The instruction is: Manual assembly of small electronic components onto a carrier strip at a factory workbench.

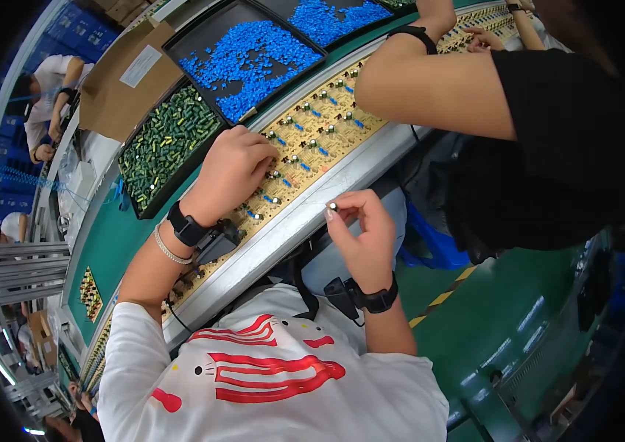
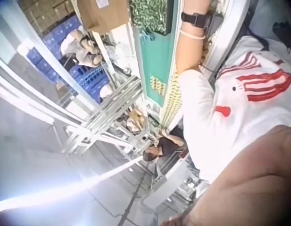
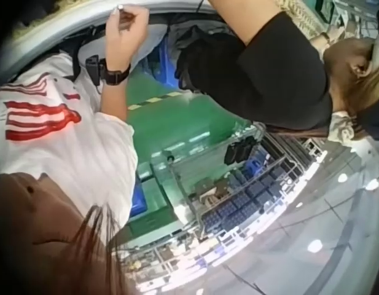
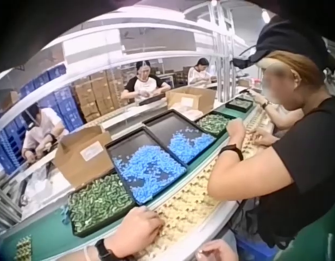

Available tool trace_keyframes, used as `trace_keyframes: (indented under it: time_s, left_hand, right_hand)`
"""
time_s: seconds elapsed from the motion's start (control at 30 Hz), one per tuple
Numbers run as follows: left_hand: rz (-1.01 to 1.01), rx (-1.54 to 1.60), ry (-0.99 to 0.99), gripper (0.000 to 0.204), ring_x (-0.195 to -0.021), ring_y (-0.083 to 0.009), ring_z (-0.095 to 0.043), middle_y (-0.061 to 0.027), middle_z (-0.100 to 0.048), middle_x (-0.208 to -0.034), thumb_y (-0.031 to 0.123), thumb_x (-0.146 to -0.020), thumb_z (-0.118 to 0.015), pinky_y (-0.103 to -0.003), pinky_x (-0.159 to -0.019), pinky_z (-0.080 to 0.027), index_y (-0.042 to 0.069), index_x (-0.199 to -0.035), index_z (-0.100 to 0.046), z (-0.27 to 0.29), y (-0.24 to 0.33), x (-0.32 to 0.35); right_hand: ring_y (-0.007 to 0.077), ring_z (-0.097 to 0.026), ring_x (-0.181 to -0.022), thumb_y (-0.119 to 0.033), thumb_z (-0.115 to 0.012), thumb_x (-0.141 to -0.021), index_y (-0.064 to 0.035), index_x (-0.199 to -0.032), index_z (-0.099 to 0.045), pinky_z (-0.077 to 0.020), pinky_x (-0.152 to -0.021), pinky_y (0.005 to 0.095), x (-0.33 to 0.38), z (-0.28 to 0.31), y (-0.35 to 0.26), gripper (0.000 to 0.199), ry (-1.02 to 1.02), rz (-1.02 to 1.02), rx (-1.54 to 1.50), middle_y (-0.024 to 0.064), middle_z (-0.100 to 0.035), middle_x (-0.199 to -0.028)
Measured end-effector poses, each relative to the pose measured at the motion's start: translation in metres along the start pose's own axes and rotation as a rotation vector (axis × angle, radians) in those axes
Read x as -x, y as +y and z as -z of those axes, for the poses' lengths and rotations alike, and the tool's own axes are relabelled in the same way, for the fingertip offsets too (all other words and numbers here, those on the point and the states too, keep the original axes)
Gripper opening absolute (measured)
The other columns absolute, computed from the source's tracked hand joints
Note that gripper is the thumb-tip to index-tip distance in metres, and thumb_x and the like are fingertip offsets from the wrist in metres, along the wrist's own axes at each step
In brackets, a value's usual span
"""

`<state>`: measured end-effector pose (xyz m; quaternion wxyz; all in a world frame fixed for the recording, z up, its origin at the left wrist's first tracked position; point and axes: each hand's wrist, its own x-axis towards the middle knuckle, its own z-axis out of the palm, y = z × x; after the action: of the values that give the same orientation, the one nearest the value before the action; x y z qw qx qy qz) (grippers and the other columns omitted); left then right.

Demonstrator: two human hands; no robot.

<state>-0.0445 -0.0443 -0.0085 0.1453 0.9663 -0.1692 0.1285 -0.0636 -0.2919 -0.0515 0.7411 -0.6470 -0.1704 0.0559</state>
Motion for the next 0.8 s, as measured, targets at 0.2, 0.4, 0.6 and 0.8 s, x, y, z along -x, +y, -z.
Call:
trace_keyframes:
  time_s: [0.2, 0.4, 0.6, 0.8]
  left_hand:
    - [-0.034, -0.052, 0.009, 0.01, -0.085, -0.0268, -0.058, -0.0069, -0.066, -0.085, 0.006, -0.075, -0.07, -0.038, -0.079, -0.047, 0.005, -0.085, -0.072, -0.003, 0.001, 0.006]
    - [-0.048, -0.122, -0.026, 0.003, -0.085, -0.0257, -0.056, -0.0072, -0.061, -0.08, 0.006, -0.072, -0.068, -0.038, -0.078, -0.045, 0.006, -0.075, -0.068, -0.004, 0.004, 0.005]
    - [-0.148, -0.193, -0.08, 0.006, -0.089, -0.025, -0.056, -0.0061, -0.062, -0.084, 0.007, -0.069, -0.067, -0.036, -0.081, -0.044, 0.007, -0.075, -0.067, 0.001, -0.001, 0.003]
    - [-0.122, -0.16, -0.074, 0.005, -0.092, -0.024, -0.055, -0.0046, -0.062, -0.084, 0.007, -0.071, -0.066, -0.036, -0.083, -0.043, 0.007, -0.077, -0.067, -0.004, -0.009, 0.006]
  right_hand:
    - [0.0087, -0.057, -0.086, 0.005, -0.065, -0.089, -0.0015, -0.102, -0.058, -0.0452, -0.079, 0.0241, -0.011, -0.026, -0.006, 0.017, -0.044, -0.053, 0.037, 0.0052, -0.065, -0.097]
    - [0.0077, -0.057, -0.085, 0.004, -0.066, -0.089, -0.0013, -0.103, -0.058, -0.0454, -0.078, 0.0228, -0.006, -0.038, -0.005, 0.017, -0.112, -0.065, 0.048, 0.0041, -0.066, -0.095]
    - [0.0082, -0.059, -0.088, 0.002, -0.064, -0.09, -0.0013, -0.105, -0.058, -0.046, -0.08, 0.0222, -0.017, -0.033, -0.011, 0.016, -0.126, -0.119, -0.11, 0.0043, -0.065, -0.097]
    - [0.0092, -0.06, -0.09, 0.002, -0.062, -0.09, -0.0015, -0.107, -0.059, -0.0466, -0.081, 0.0224, -0.037, -0.027, -0.022, 0.018, -0.151, -0.089, -0.053, 0.0038, -0.064, -0.099]
